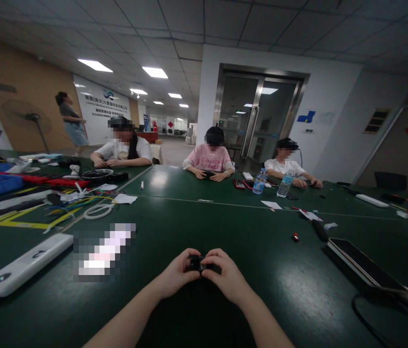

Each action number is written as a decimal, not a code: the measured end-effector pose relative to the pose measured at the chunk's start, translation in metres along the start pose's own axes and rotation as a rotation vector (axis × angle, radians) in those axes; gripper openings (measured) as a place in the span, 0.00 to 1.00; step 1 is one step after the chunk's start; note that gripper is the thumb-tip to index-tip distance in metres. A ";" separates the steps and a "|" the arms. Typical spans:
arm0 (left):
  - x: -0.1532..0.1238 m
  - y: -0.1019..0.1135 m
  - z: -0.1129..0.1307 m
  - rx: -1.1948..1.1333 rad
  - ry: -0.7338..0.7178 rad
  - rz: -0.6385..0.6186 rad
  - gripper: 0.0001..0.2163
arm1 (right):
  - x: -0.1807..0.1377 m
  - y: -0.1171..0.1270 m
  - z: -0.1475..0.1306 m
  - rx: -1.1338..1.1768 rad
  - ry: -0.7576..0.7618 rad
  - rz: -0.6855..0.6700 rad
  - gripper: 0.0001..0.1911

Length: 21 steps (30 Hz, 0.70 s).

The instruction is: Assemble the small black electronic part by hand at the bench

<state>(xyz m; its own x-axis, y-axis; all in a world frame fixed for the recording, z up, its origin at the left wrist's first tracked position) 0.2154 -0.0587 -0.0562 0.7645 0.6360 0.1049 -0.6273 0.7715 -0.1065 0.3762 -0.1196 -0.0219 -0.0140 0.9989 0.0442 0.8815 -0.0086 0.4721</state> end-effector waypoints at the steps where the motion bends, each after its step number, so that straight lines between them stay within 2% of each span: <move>1: 0.000 0.000 0.000 -0.006 -0.004 0.005 0.19 | 0.000 0.000 -0.001 -0.036 0.005 -0.004 0.08; 10: 0.004 0.004 -0.008 0.038 -0.012 -0.033 0.18 | 0.000 0.003 -0.003 -0.097 0.108 -0.020 0.08; 21: 0.002 0.004 -0.007 0.065 0.004 -0.050 0.18 | 0.001 0.005 0.002 -0.105 0.093 -0.042 0.07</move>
<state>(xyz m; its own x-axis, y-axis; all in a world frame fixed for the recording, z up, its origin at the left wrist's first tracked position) 0.2159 -0.0544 -0.0633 0.7954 0.5969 0.1048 -0.5968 0.8016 -0.0366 0.3818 -0.1189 -0.0211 -0.0979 0.9900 0.1012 0.8250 0.0239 0.5647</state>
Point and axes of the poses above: each hand's wrist, its own x-axis towards the middle knuckle, its own y-axis out of the back of the hand, z = x × y, the point moved 2 cm from there along x, towards the middle knuckle, and after that the axes turned 5 degrees about -y, right-handed, at the moved point
